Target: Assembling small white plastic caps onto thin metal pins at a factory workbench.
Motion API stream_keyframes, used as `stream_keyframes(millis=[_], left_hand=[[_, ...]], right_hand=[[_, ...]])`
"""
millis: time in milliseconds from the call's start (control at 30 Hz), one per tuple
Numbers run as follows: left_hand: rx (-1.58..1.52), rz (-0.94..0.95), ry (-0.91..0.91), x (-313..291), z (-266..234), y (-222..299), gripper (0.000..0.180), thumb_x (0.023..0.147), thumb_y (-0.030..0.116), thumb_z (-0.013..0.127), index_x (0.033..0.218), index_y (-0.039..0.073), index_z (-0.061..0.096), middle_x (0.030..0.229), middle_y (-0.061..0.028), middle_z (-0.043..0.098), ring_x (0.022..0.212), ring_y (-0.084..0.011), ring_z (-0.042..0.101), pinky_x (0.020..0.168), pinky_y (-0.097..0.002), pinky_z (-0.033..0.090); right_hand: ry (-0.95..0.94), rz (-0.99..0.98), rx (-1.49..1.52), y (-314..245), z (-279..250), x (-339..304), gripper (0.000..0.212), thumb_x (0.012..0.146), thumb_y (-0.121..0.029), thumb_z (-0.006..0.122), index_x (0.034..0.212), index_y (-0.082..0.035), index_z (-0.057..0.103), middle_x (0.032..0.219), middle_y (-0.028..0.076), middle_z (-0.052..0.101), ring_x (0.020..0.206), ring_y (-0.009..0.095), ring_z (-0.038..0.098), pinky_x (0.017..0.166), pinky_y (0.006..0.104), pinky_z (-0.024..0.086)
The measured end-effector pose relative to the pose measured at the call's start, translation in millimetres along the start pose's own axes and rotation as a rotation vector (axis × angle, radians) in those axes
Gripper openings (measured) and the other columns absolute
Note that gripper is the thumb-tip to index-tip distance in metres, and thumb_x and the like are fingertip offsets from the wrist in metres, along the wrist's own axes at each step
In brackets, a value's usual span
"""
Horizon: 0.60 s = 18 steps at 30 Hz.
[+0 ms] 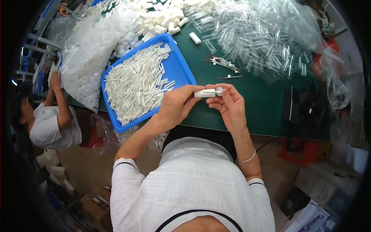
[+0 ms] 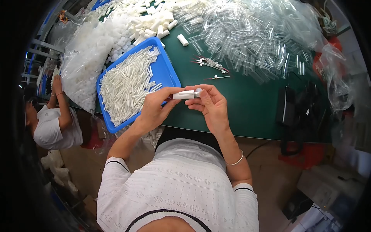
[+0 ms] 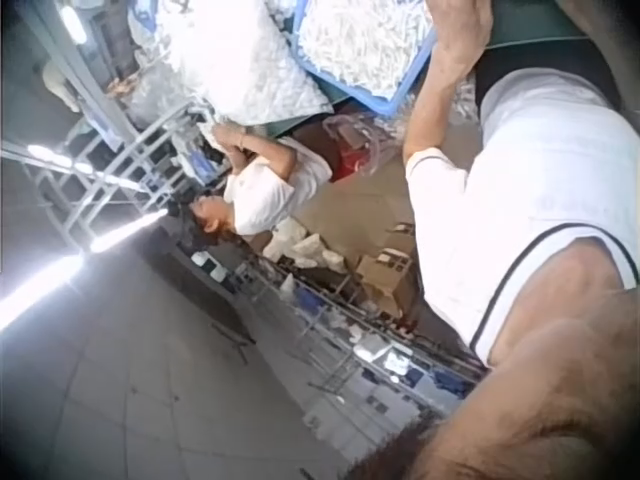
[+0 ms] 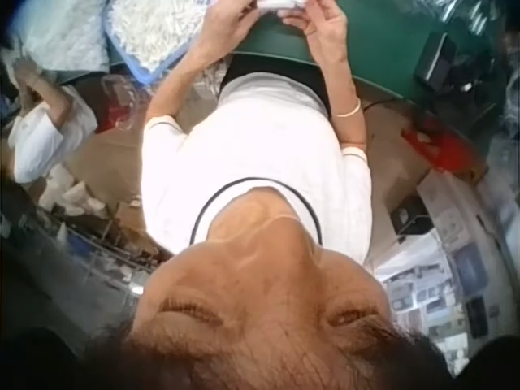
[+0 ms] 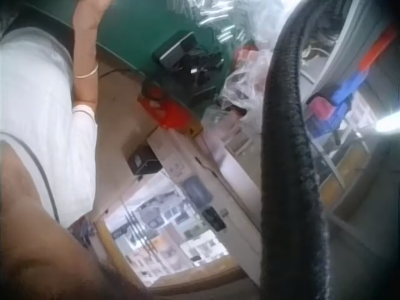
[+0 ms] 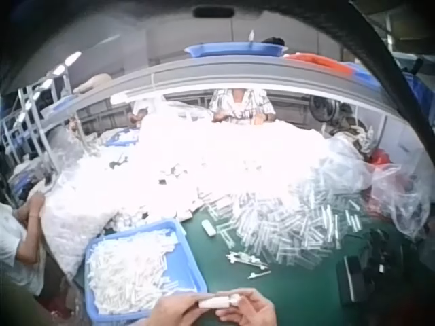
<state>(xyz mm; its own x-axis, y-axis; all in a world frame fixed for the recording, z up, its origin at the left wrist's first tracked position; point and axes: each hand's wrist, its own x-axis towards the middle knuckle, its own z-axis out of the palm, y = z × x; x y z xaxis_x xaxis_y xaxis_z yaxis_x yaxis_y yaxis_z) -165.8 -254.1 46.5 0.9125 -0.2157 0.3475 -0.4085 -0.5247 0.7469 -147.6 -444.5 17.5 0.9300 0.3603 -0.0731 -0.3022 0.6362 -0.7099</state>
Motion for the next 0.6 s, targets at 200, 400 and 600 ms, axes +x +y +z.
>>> stream_keyframes(millis=[200, 400, 600], left_hand=[[0.047, 0.093, -0.008, -3.8, -7.3, -7.1, 0.03, 0.079, -0.002, 0.067, 0.108, 0.005, 0.065, 0.086, -0.0124, 0.068, 0.07, -0.0271, 0.066, 0.059, -0.0322, 0.051], [-0.098, -0.076, -0.001, -11.4, -7.7, 13.6, 0.032, 0.081, -0.002, 0.067, 0.112, 0.004, 0.063, 0.094, -0.014, 0.069, 0.08, -0.0245, 0.07, 0.066, -0.0308, 0.054], [-0.234, -0.245, -0.097, -4.0, -9.0, -4.3, 0.025, 0.086, 0.005, 0.067, 0.11, 0.003, 0.062, 0.09, -0.0138, 0.069, 0.083, -0.0203, 0.07, 0.069, -0.0278, 0.054]], right_hand=[[0.001, 0.048, -0.158, 3.0, 2.0, -7.5, 0.024, 0.096, -0.015, 0.057, 0.11, 0.004, 0.056, 0.109, 0.019, 0.064, 0.091, 0.024, 0.068, 0.079, 0.0302, 0.058], [0.018, -0.188, -0.404, 13.4, 2.7, -8.9, 0.023, 0.091, -0.005, 0.063, 0.11, 0.005, 0.055, 0.105, 0.016, 0.065, 0.094, 0.019, 0.066, 0.083, 0.0281, 0.055], [-0.015, -0.588, -1.221, -3.7, 5.4, -3.2, 0.024, 0.075, -0.002, 0.074, 0.098, -0.004, 0.065, 0.098, 0.009, 0.067, 0.094, 0.027, 0.063, 0.083, 0.036, 0.05]])
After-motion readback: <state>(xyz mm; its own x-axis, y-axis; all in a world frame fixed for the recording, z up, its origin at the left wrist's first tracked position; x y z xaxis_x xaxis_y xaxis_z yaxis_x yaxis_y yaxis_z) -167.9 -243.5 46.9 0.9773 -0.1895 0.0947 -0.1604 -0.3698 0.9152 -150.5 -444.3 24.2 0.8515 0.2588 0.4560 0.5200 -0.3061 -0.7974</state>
